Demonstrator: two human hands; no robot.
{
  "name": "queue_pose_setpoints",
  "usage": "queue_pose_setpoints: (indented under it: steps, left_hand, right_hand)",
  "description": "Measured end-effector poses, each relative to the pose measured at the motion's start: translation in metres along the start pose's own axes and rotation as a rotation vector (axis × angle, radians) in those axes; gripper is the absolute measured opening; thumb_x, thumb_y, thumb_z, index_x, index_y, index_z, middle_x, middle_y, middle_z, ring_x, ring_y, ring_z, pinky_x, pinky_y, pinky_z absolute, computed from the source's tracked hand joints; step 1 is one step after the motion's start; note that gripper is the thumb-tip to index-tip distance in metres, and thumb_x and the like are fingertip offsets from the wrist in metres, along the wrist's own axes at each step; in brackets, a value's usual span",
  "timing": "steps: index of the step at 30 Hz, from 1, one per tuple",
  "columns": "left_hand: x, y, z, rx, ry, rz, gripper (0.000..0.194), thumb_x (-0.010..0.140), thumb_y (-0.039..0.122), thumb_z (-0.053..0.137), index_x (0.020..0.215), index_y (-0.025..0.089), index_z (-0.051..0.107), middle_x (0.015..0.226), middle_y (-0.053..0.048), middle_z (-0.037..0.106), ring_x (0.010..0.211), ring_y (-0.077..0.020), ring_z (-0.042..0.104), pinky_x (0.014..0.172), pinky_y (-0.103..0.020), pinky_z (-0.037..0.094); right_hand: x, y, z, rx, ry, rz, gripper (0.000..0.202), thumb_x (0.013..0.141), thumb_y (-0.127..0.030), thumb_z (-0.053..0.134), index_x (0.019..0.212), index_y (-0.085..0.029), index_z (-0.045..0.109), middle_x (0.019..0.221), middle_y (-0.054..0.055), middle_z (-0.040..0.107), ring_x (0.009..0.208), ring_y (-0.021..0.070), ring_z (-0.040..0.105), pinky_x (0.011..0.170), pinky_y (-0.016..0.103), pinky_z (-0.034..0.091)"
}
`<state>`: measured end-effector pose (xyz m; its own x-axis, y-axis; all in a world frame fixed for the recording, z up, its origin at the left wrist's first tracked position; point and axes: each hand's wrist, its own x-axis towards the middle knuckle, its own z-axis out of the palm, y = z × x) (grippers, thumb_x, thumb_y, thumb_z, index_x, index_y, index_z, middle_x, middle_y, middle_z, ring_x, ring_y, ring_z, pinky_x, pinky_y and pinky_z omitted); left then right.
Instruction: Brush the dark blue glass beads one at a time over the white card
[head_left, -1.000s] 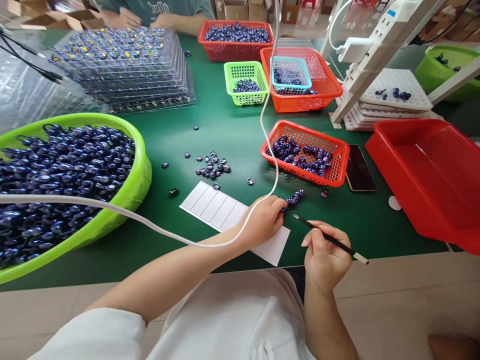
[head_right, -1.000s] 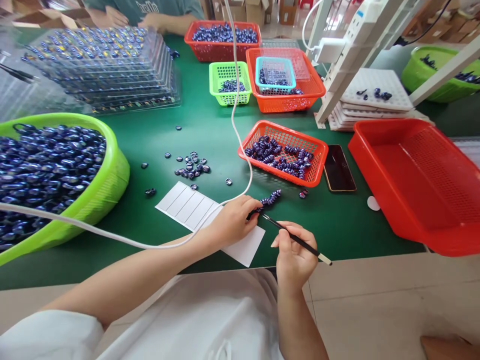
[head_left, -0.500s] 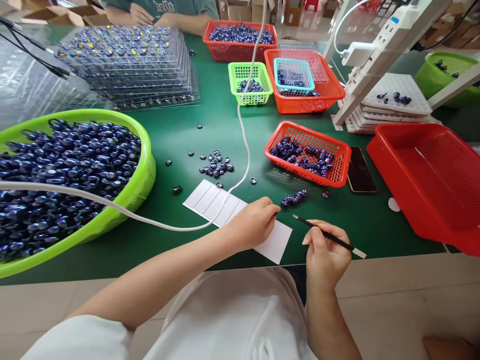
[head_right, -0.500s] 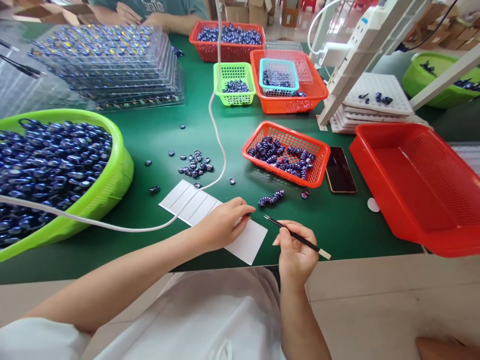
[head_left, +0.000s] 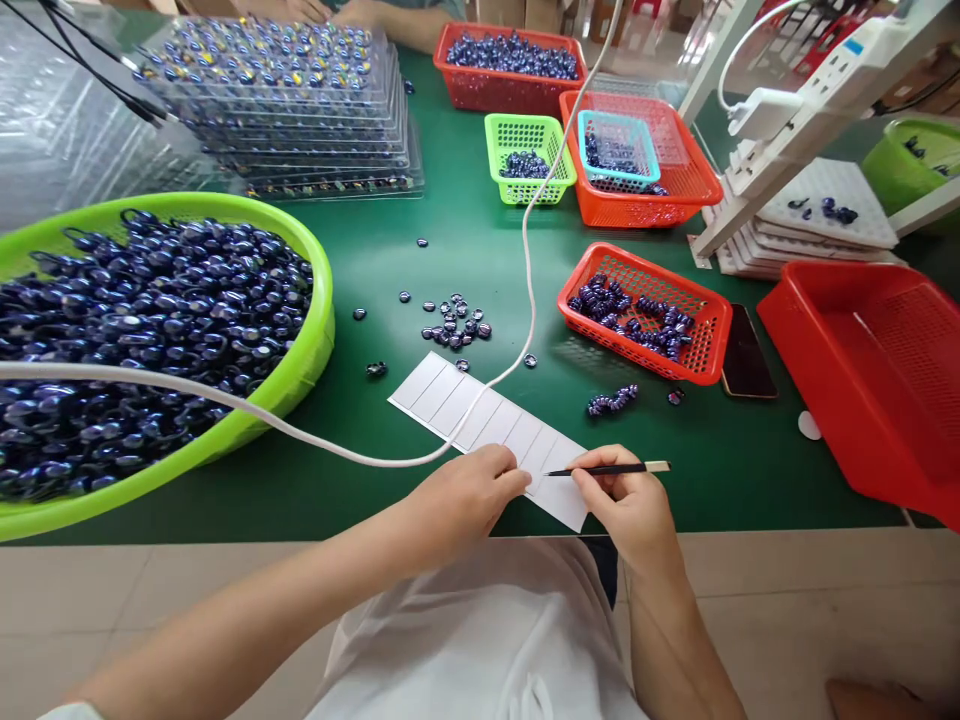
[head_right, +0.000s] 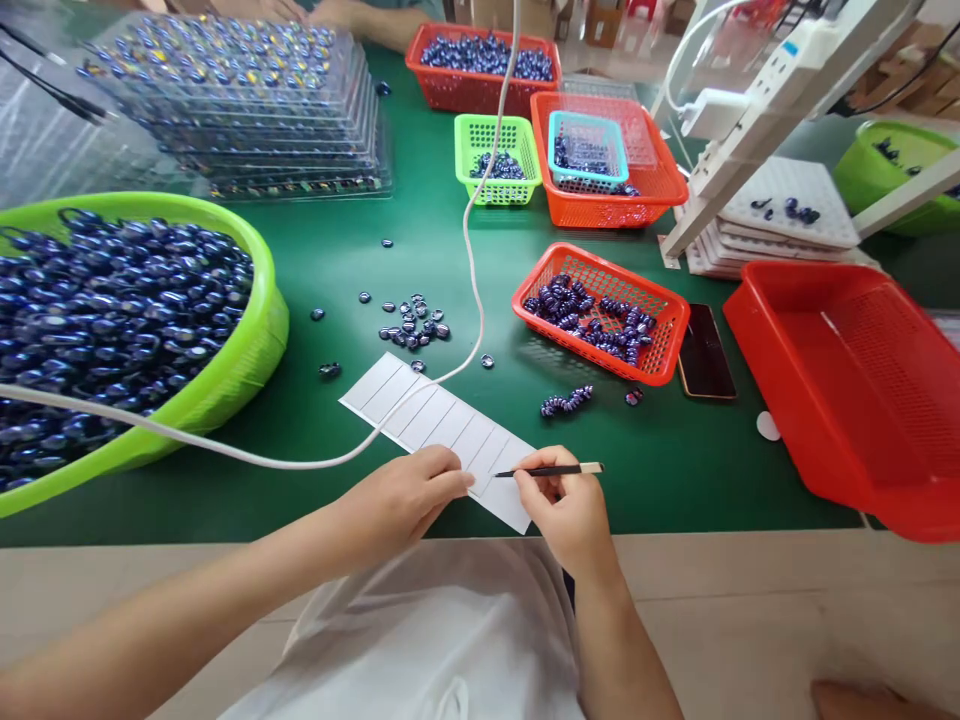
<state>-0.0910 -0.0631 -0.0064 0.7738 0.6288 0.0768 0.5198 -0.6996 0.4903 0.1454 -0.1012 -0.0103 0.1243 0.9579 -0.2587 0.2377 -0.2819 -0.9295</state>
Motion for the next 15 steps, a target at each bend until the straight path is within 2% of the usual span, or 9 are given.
queue_pose_setpoints:
  steps: [5,9,15]
  left_hand:
    - [-0.0038,0.0011,0.0065,0.117,-0.114,0.058,0.052,0.08,-0.002,0.049,0.129,0.016,0.055,0.098,-0.01,0.059,0.079,-0.0215,0.053,0.066,-0.031,0.047]
    - [-0.0033,0.0008,0.0078,0.148,-0.143,0.09,0.051,0.082,0.001,0.049,0.131,0.012,0.055,0.099,-0.011,0.06,0.081,-0.0244,0.053,0.066,-0.035,0.049]
    - [-0.0014,0.0038,0.0028,0.13,-0.163,0.076,0.049,0.084,0.001,0.046,0.13,0.013,0.056,0.099,-0.012,0.06,0.081,-0.0243,0.054,0.066,-0.036,0.05]
  right_hand:
    - [0.0041,-0.0032,-0.0018,0.012,-0.025,0.041,0.023,0.083,-0.043,0.072,0.088,-0.021,0.066,0.082,0.005,0.07,0.067,0.0166,0.062,0.052,0.024,0.047]
    - [0.0061,-0.0058,-0.0042,-0.011,-0.064,0.056,0.025,0.084,-0.045,0.072,0.089,-0.021,0.066,0.077,0.004,0.068,0.062,0.0147,0.058,0.051,0.024,0.046]
    - [0.0065,-0.006,-0.0036,-0.007,-0.042,0.053,0.027,0.082,-0.045,0.074,0.088,-0.02,0.067,0.077,0.004,0.07,0.057,0.0128,0.056,0.048,0.023,0.043]
